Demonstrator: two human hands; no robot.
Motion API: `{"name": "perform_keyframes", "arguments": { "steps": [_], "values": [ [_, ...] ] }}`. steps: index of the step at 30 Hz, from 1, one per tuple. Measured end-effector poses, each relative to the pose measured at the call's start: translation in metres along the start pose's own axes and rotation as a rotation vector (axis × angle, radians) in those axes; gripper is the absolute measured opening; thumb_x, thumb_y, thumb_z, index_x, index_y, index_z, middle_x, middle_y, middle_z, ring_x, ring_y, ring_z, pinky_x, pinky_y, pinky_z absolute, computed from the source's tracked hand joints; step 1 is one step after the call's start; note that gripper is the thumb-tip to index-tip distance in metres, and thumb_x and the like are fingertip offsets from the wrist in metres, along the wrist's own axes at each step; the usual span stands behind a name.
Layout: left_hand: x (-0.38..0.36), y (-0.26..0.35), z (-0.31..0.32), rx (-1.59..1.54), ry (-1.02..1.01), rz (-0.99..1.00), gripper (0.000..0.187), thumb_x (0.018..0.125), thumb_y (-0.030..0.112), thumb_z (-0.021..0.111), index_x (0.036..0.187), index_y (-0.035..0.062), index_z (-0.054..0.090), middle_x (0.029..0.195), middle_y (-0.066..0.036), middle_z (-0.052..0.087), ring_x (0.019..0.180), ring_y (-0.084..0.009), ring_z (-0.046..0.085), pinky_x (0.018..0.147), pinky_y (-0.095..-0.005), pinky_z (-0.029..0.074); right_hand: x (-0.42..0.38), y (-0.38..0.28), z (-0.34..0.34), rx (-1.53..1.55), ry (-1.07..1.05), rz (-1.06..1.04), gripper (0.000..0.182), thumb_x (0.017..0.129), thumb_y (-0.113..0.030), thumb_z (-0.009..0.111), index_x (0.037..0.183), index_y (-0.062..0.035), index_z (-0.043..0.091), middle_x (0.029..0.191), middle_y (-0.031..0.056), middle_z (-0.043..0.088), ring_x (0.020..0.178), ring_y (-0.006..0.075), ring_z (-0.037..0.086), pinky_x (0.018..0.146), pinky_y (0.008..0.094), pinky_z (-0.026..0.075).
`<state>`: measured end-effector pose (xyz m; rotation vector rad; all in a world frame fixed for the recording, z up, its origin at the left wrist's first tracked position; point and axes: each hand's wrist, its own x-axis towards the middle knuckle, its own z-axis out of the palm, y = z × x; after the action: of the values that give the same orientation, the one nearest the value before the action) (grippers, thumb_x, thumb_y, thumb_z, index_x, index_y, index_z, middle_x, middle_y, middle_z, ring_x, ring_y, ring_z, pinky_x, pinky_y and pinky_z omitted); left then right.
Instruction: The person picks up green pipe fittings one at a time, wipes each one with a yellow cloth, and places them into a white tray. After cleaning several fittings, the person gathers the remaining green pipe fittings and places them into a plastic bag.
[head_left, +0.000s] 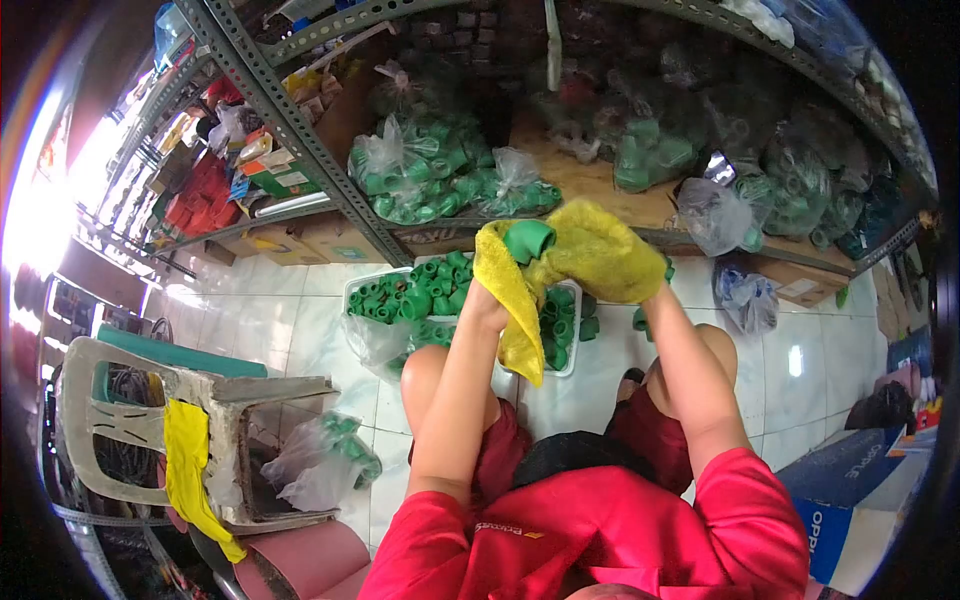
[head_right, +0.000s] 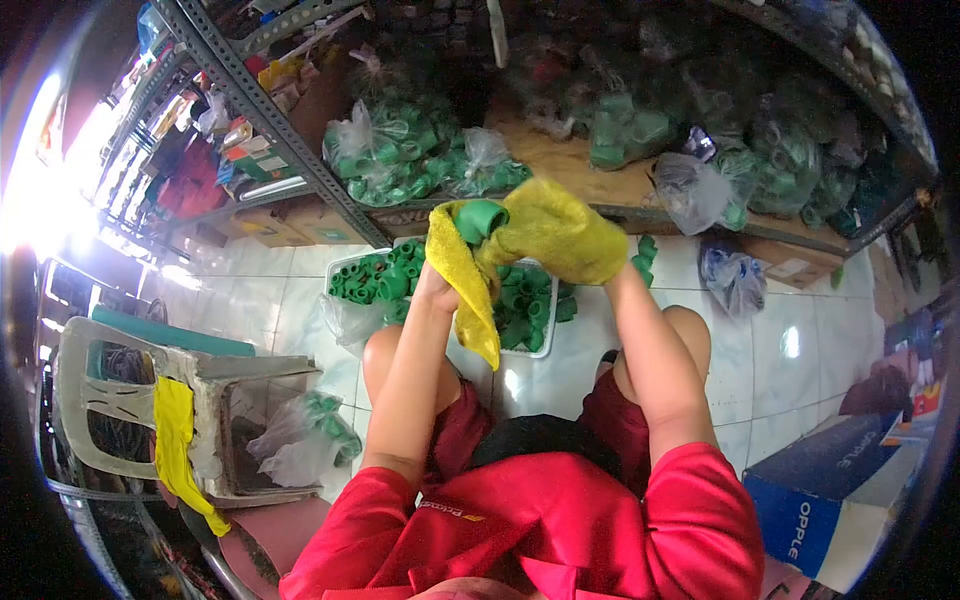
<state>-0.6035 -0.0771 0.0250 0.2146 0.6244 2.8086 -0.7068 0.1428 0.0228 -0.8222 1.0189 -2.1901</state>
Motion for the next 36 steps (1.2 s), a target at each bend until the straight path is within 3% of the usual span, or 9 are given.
{"name": "perform_keyframes", "arguments": {
  "steps": [10, 15, 17, 23, 26, 30, 32, 35, 36],
  "values": [
    [0.006, -0.013, 0.022, 0.323, 0.328, 0.044, 0.030, 0.085, 0.021, 0.051, 0.108, 0.0015, 0.051, 0.102, -0.010, 0.056, 0.089, -0.0196, 0.056, 0.076, -0.0338, 0.048, 0.006, 0.027, 0.009, 0.060, 0.160, 0.048, 0.034, 0.085, -0.013, 0.047, 0.118, -0.0048, 0.043, 0.114, 0.0069, 0.050, 0.100, 0.0175, 0.050, 0.088, 0.0304, 0.041],
    [0.007, -0.034, 0.012, 1.419, 0.652, 0.229, 0.036, 0.078, 0.016, 0.058, 0.108, -0.0007, 0.050, 0.103, -0.014, 0.057, 0.090, -0.0267, 0.056, 0.076, -0.0329, 0.044, 0.006, 0.015, 0.041, -1.608, -0.093, -0.151, 0.042, 0.085, -0.016, 0.048, 0.124, -0.0057, 0.036, 0.124, 0.0062, 0.042, 0.112, 0.0182, 0.041, 0.094, 0.0306, 0.035],
    [0.008, -0.052, 0.019, 1.565, 0.512, 0.526, 0.043, 0.075, 0.012, 0.060, 0.114, 0.0004, 0.046, 0.106, -0.015, 0.056, 0.098, -0.0253, 0.054, 0.082, -0.0309, 0.040, 0.004, 0.056, 0.030, -0.637, 0.198, 0.074, 0.048, 0.082, -0.022, 0.052, 0.123, -0.0029, 0.036, 0.127, 0.0103, 0.037, 0.114, 0.0194, 0.039, 0.094, 0.0281, 0.031],
    [0.008, -0.061, 0.022, 1.500, 0.577, 0.458, 0.030, 0.071, 0.005, 0.059, 0.101, -0.0007, 0.055, 0.103, -0.016, 0.057, 0.098, -0.0300, 0.053, 0.082, -0.0336, 0.040, 0.006, 0.057, 0.031, -0.871, 0.299, -0.124, 0.038, 0.086, -0.017, 0.047, 0.120, -0.0029, 0.039, 0.116, 0.0074, 0.047, 0.105, 0.0186, 0.046, 0.089, 0.0287, 0.036],
    [0.007, -0.069, 0.036, 1.620, 0.450, 0.584, 0.028, 0.068, -0.002, 0.057, 0.096, -0.0011, 0.057, 0.099, -0.017, 0.057, 0.099, -0.0328, 0.050, 0.084, -0.0349, 0.039, 0.012, 0.076, -0.002, 0.196, 0.326, -0.125, 0.029, 0.088, -0.021, 0.044, 0.112, -0.0053, 0.046, 0.109, 0.0047, 0.050, 0.098, 0.0156, 0.050, 0.083, 0.0284, 0.043],
    [0.009, -0.071, 0.035, 1.349, 0.479, 0.503, 0.022, 0.070, 0.002, 0.061, 0.092, 0.0014, 0.060, 0.097, -0.012, 0.060, 0.087, -0.0228, 0.057, 0.075, -0.0297, 0.043, 0.003, 0.076, -0.002, 0.347, 0.349, 0.127, 0.033, 0.089, -0.025, 0.044, 0.115, -0.0056, 0.043, 0.109, 0.0044, 0.049, 0.098, 0.0150, 0.049, 0.084, 0.0283, 0.041],
    [0.009, -0.071, 0.026, 1.248, 0.593, 0.425, 0.022, 0.070, 0.002, 0.062, 0.092, 0.0021, 0.060, 0.098, -0.011, 0.060, 0.088, -0.0209, 0.057, 0.076, -0.0294, 0.043, 0.002, 0.089, 0.007, -0.785, 0.593, -0.200, 0.036, 0.091, -0.030, 0.039, 0.116, -0.0051, 0.042, 0.110, 0.0042, 0.049, 0.099, 0.0147, 0.047, 0.087, 0.0261, 0.038],
    [0.012, -0.073, 0.017, 1.259, 0.590, 0.493, 0.029, 0.067, -0.001, 0.058, 0.096, -0.0005, 0.058, 0.099, -0.016, 0.057, 0.095, -0.0305, 0.053, 0.081, -0.0329, 0.041, 0.000, 0.068, 0.044, 0.052, 0.516, -0.021, 0.034, 0.091, -0.025, 0.039, 0.120, -0.0082, 0.039, 0.114, 0.0031, 0.046, 0.101, 0.0130, 0.045, 0.088, 0.0265, 0.036],
    [0.011, -0.073, 0.018, 1.260, 0.590, 0.490, 0.029, 0.067, -0.001, 0.058, 0.096, -0.0005, 0.058, 0.099, -0.016, 0.057, 0.095, -0.0305, 0.053, 0.081, -0.0329, 0.041, -0.001, 0.055, 0.056, -0.388, 0.513, -0.046, 0.033, 0.090, -0.022, 0.042, 0.118, -0.0070, 0.040, 0.112, 0.0042, 0.048, 0.101, 0.0135, 0.046, 0.088, 0.0262, 0.036]
  ]
}}
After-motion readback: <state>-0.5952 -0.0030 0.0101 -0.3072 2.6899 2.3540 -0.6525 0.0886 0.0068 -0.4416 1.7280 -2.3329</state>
